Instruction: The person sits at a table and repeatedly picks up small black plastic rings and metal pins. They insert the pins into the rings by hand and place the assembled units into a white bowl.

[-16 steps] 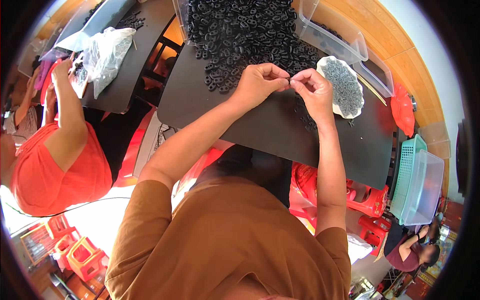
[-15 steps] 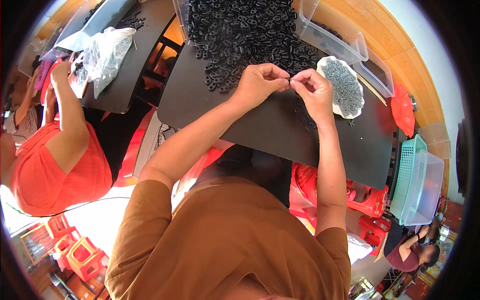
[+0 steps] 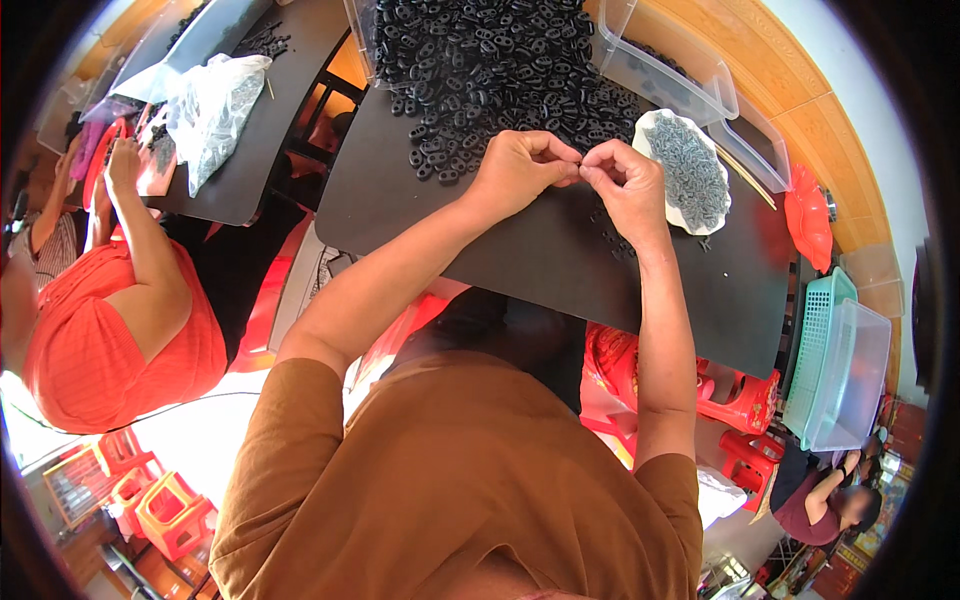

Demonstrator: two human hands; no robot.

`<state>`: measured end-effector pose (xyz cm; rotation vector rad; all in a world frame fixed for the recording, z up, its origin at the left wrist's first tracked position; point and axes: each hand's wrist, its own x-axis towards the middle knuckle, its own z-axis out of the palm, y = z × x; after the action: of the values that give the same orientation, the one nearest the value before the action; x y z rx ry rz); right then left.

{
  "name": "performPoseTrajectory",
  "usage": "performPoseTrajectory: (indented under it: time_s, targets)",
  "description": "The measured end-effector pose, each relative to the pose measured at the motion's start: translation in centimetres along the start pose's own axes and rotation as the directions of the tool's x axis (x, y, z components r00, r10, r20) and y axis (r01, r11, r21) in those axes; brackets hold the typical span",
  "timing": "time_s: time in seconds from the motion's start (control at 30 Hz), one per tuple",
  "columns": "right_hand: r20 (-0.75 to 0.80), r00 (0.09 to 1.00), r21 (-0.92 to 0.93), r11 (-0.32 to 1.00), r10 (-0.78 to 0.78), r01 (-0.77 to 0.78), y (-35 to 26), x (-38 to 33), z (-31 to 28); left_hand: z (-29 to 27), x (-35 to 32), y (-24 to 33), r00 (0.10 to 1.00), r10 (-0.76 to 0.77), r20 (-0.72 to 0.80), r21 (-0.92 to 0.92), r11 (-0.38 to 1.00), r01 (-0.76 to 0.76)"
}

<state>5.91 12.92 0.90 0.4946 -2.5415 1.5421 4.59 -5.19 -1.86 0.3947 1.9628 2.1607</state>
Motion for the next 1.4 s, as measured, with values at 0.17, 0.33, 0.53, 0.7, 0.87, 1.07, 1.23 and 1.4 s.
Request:
performPoseTrajectory:
  time_s: [0.17,0.33,0.53,0.7,0.87,1.07,1.23,1.4]
  targets:
    - [-0.026,0.998,0.194,0.98,0.057,-0.051,0.3,0.2,-0.2,0.0,0.2,-0.3,0.999,-0.031,-0.027,-0.223,0.975,0.024]
    - [-0.04,0.997,0.197,0.979,0.062,-0.053,0.2,0.1,-0.2,-0.1,0.2,-0.4,0.999,-0.004,-0.034,-0.209,0.978,-0.003]
    - [-0.059,0.998,0.029,0.999,-0.019,0.021,0.0,0.2,-0.3,-0.2,0.1,-0.1,0.999,-0.013,-0.037,-0.2,0.98,0.005]
    - [-0.034,0.994,-0.149,0.984,-0.104,0.098,-0.2,0.3,-0.1,-0.2,0.2,-0.4,1.0,-0.019,-0.024,-0.174,0.985,0.015]
    - [-0.008,0.98,-0.231,0.954,-0.2,0.193,-0.3,0.3,0.4,-0.1,0.2,-0.1,0.999,-0.025,-0.039,-0.143,0.989,0.02]
    - [0.009,0.976,-0.265,0.94,-0.219,0.213,-0.9,0.3,0.5,-0.1,0.1,-0.1,0.999,-0.025,-0.048,-0.16,0.987,0.017]
    - [0.028,0.979,-0.269,0.942,-0.203,0.203,-1.2,0.2,0.6,0.0,0.1,-0.3,0.998,-0.04,-0.041,-0.161,0.986,0.033]
    - [0.039,0.98,-0.298,0.934,-0.195,0.198,-1.1,0.2,0.4,0.2,0.2,-0.6,0.999,-0.029,-0.039,-0.186,0.982,0.021]
